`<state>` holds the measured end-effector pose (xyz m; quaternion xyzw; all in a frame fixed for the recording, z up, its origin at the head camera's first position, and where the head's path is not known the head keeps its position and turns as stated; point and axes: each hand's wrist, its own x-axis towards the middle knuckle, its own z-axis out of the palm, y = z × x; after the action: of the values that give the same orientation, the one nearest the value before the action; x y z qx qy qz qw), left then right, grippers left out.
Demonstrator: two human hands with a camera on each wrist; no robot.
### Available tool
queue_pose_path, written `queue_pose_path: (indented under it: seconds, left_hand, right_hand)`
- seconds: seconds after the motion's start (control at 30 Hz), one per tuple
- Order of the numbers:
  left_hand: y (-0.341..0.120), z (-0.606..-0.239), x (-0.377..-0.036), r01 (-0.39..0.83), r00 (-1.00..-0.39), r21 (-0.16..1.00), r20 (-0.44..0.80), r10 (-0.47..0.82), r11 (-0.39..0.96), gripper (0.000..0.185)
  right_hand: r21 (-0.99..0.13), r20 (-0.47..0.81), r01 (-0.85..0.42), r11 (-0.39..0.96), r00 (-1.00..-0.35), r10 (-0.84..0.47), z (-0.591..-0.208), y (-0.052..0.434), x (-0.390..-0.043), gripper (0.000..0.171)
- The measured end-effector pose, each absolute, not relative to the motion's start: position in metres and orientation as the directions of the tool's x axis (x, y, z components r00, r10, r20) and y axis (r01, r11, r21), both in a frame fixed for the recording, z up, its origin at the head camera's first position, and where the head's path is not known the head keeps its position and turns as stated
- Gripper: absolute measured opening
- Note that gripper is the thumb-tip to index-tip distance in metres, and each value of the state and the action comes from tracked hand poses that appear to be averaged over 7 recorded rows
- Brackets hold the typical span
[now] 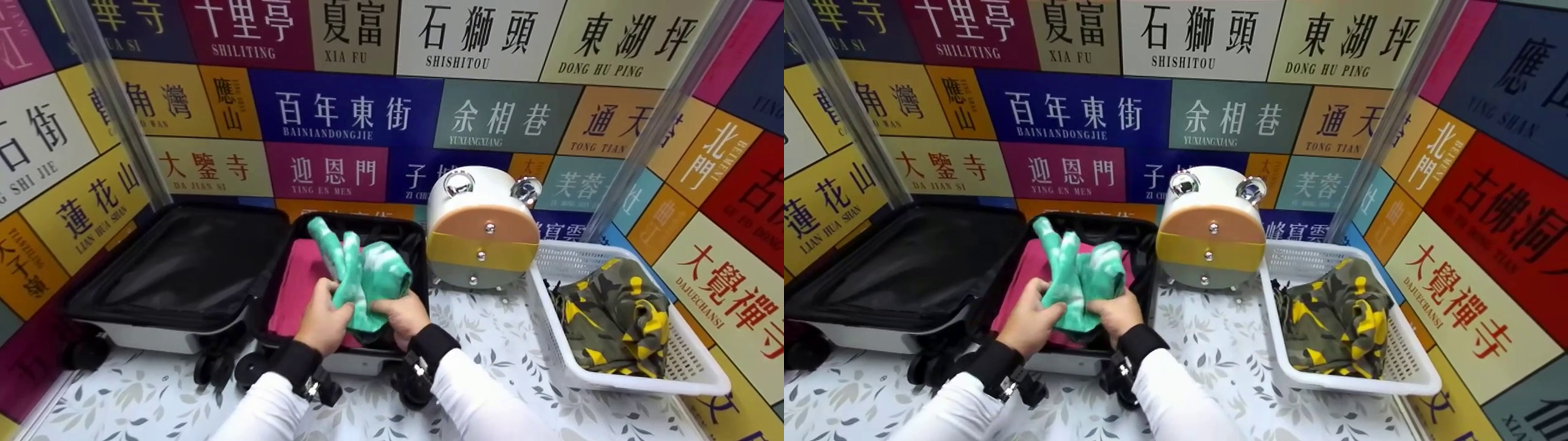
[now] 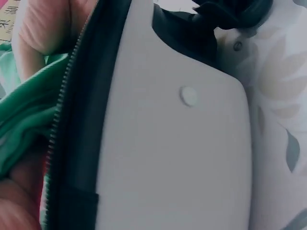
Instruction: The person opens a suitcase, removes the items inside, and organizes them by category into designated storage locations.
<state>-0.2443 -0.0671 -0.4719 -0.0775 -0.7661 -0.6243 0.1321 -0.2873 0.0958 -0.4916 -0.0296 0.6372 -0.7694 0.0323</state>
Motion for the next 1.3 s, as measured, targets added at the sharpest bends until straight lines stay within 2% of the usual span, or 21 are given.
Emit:
queue_pose_path:
  seconds: [0.07, 0.17, 0.37, 0.47, 0.6, 0.77, 0.9, 0.97, 1.07, 1.17, 1.23, 1.3]
  left_hand:
    - [-0.065, -0.469, -0.243, 0.325, -0.940, 0.934, 0.336, -0.058, 0.145, 0.023]
    - [-0.060, -0.464, -0.241, 0.378, -0.924, 0.924, 0.380, -0.043, 0.051, 0.022]
    - [-0.056, -0.458, -0.237, 0.370, -0.929, 0.927, 0.367, -0.051, -0.057, 0.021]
    - [-0.054, -0.456, -0.232, 0.370, -0.929, 0.926, 0.367, -0.044, -0.075, 0.022]
    - [-0.049, -0.451, -0.226, 0.374, -0.927, 0.922, 0.376, 0.003, -0.098, 0.023]
    - [-0.041, -0.443, -0.220, 0.406, -0.905, 0.909, 0.414, 0.098, -0.092, 0.027]
    - [-0.040, -0.435, -0.216, 0.459, -0.870, 0.889, 0.449, 0.201, 0.000, 0.035]
    - [-0.042, -0.432, -0.214, 0.467, -0.861, 0.883, 0.444, 0.248, 0.040, 0.039]
    - [-0.050, -0.432, -0.215, 0.455, -0.866, 0.884, 0.414, 0.281, 0.102, 0.047]
    - [-0.065, -0.436, -0.220, 0.412, -0.899, 0.886, 0.357, 0.253, 0.215, 0.054]
    - [-0.077, -0.441, -0.226, 0.365, -0.928, 0.870, 0.312, 0.203, 0.332, 0.058]
    - [-0.090, -0.447, -0.231, 0.308, -0.951, 0.830, 0.271, 0.147, 0.466, 0.062]
  right_hand:
    - [-0.928, -0.007, 0.056, -0.368, -0.991, -0.134, -0.491, 0.099, -0.287, 0.046]
    - [-0.861, 0.018, 0.084, -0.501, -0.981, -0.195, -0.488, 0.101, -0.284, 0.042]
    - [-0.897, 0.095, 0.050, -0.440, -0.949, -0.300, -0.480, 0.107, -0.279, 0.045]
    - [-0.875, 0.117, 0.053, -0.482, -0.942, -0.314, -0.479, 0.111, -0.276, 0.038]
    - [-0.822, 0.114, 0.054, -0.567, -0.959, -0.258, -0.474, 0.116, -0.267, 0.028]
    - [-0.797, 0.084, -0.012, -0.604, -0.992, -0.091, -0.458, 0.130, -0.256, 0.029]
    - [-0.841, 0.074, -0.084, -0.534, -0.996, 0.041, -0.438, 0.151, -0.252, 0.034]
    - [-0.859, 0.079, -0.112, -0.500, -0.993, 0.086, -0.429, 0.165, -0.250, 0.030]
    - [-0.855, 0.121, -0.144, -0.498, -0.990, 0.078, -0.416, 0.188, -0.245, 0.029]
    - [-0.860, 0.185, -0.179, -0.478, -0.982, 0.034, -0.403, 0.217, -0.237, 0.036]
    - [-0.944, 0.205, -0.216, -0.248, -0.976, 0.071, -0.395, 0.241, -0.227, 0.038]
    - [-0.971, 0.235, -0.229, 0.063, -0.966, 0.107, -0.389, 0.267, -0.217, 0.035]
